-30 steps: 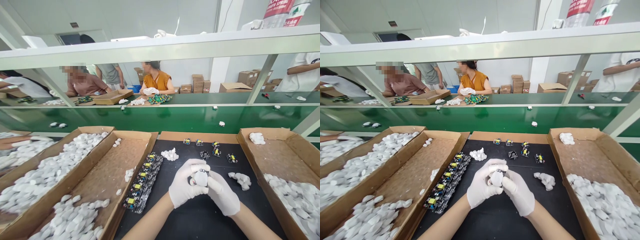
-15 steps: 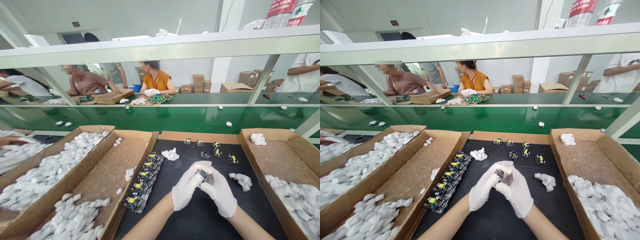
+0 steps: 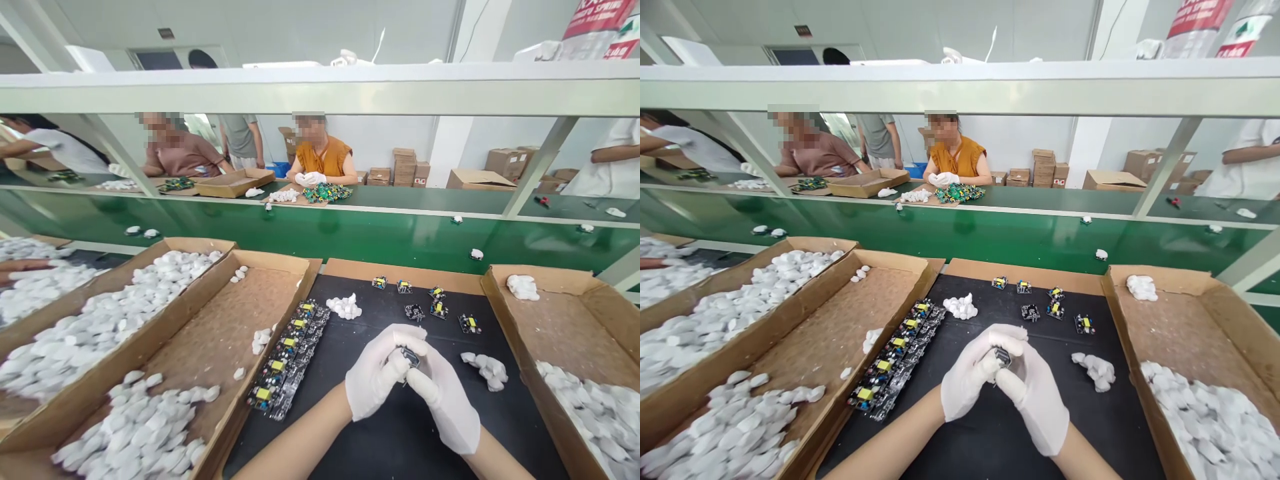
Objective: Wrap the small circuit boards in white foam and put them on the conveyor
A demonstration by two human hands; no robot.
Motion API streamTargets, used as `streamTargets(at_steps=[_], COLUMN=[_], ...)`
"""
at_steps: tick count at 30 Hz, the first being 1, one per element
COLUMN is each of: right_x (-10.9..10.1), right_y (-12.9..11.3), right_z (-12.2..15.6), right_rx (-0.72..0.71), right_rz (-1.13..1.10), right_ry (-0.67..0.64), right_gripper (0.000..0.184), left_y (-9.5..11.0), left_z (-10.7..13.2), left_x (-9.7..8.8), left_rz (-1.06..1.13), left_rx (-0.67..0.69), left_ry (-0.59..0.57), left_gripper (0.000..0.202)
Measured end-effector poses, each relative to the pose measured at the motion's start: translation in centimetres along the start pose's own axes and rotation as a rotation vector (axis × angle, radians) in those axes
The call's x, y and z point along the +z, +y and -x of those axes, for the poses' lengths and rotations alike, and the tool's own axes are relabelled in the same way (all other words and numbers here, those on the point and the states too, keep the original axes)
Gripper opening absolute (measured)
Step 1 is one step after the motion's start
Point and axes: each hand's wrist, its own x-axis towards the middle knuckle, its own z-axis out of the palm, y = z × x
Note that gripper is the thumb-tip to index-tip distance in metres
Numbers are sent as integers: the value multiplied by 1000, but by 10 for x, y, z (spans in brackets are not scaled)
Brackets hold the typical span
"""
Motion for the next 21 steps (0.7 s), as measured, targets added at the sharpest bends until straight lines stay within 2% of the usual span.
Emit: streamTargets(at_steps=[3,6,8,10,13,17,19,21], right_x=[-2,-1,1,4,4,1,1,1], right_y=[3,12,16,18,18,15,15,17], right_z=[2,4,4,5,6,8,8,8], right_rx=[17,37,59,85,164,207,194,149], right_rz=[-122,-284,-345,-355,-491,-645,-621,-502], right_ry=[-54,-51,-55,-77,-150,-187,-171,-116], right_gripper=[28,28,33,39,37,25,23,23], left_y=[-1,-4,-6,-7,-6,1,4,4], left_z=[-2,-3,-3,-4,-4,-4,-4,-5], left_x=[-4,-5,-3,-2,-2,-5,-6,-6], left_rz=[-18,-186,-287,-335,-311,-107,-18,-23], left_rx=[66,190,226,239,250,178,119,111], left_ry=[-9,108,192,226,210,120,89,84], left_gripper=[52,48,43,43,45,46,45,45])
